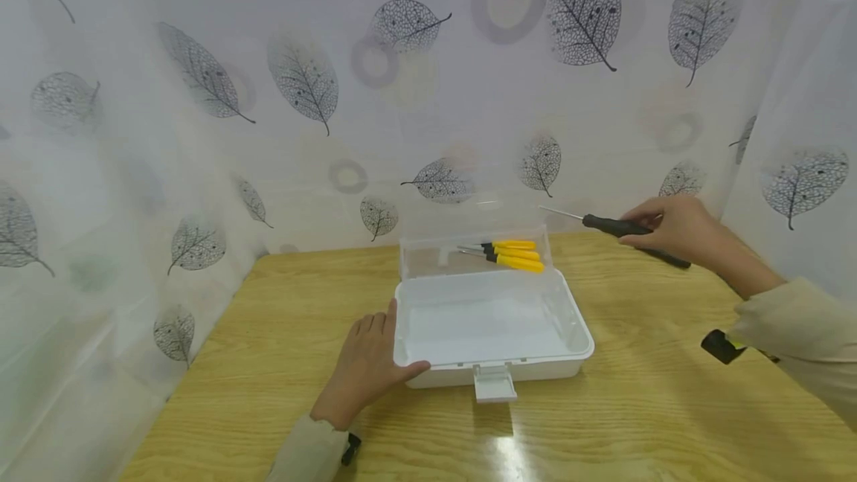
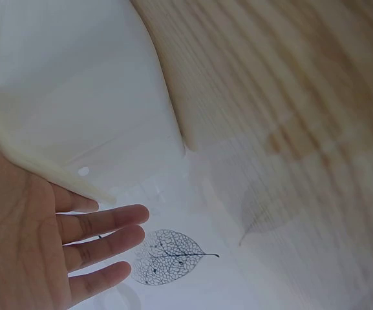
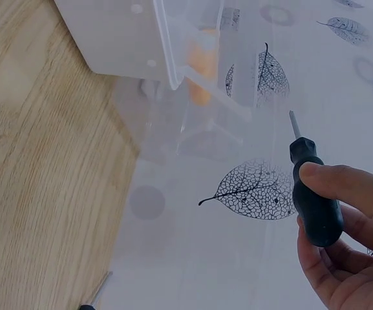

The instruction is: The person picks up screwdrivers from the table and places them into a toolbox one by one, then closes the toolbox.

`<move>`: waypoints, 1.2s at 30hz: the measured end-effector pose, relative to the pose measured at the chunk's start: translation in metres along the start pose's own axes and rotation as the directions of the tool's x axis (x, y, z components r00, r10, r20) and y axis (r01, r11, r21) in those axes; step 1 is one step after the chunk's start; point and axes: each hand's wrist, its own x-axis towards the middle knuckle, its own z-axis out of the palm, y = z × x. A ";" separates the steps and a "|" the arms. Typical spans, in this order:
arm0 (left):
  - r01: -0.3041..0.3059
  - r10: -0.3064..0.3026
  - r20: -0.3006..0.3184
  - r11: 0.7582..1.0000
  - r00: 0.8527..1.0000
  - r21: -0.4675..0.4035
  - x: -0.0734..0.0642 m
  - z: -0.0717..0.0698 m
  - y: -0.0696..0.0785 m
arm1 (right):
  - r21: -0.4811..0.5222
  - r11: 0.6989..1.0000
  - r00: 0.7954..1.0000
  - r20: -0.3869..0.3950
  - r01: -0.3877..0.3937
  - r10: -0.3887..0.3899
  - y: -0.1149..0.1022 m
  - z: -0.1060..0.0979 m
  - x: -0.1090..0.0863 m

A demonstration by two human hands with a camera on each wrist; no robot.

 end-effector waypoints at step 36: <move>0.011 -0.011 0.015 1.000 1.000 -0.014 -0.001 -0.001 0.002 | 0.162 0.983 0.992 0.083 0.083 -0.097 -0.049 0.041 0.016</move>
